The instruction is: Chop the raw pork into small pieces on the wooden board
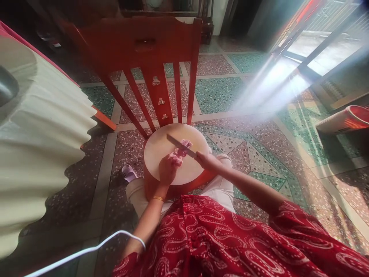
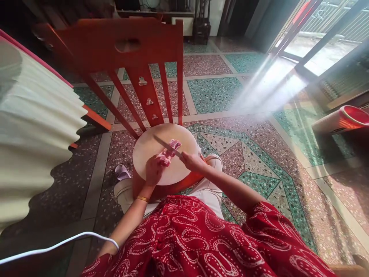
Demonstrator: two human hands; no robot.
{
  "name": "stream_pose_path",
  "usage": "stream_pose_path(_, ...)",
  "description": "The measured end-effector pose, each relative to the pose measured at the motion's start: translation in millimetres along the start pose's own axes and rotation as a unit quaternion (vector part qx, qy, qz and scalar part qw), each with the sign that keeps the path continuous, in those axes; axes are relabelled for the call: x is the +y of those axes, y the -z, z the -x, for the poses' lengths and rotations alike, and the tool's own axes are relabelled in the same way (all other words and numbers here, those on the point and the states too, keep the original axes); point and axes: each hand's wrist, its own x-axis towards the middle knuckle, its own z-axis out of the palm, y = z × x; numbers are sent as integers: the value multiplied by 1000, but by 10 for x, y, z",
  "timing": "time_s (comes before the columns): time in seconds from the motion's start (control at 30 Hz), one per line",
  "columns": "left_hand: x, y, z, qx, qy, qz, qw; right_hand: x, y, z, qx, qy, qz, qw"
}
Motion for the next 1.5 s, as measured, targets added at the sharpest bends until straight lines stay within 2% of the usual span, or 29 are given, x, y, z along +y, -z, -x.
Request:
stream_pose_path(0.1,32,-28,-62,-52,-31,-14,998,-55,-121,198,-73,-12,67,995)
stream_pose_path(0.23,-44,-159,-18,-64,-13,-42,997,-78,-255,198,-129,-39,82,988)
stream_pose_path(0.33,-49,-212,6,-55,-17,-30,998,-208,-284,-117,-124,-14,61,990)
stream_pose_path(0.47,34,-168,-18,-57,-31,-15,998,-482,-256,-698,-104,65,27,992)
stream_pose_path(0.57,61,-106,1,-58,-31,3,998,-546,-220,-845,-85,93,14,992)
stream_pose_path(0.67,12,-72,73,-48,-11,-15,999,-375,-213,-615,-94,63,24,993)
stream_pose_path(0.77,-60,-85,140,-37,-1,-24,999,-88,-231,-234,-108,-26,45,993)
stream_pose_path(0.87,-78,-115,166,-34,-1,-22,999,66,-242,26,-83,-45,63,994)
stream_pose_path(1.07,-3,-42,126,-5,31,6,1000,-125,-148,159,-67,-52,48,995)
stream_pose_path(1.17,-34,26,74,-23,12,-19,1000,-212,-115,280,-52,-48,17,997)
stream_pose_path(1.27,-63,42,38,-40,-6,-39,998,-233,-164,451,-60,-29,-30,997)
stream_pose_path(1.4,0,-6,40,-18,40,-37,998,-214,-291,625,-77,-19,-59,995)
stream_pose_path(1.5,32,-54,56,-16,55,-29,998,-252,-346,580,-96,-38,-45,994)
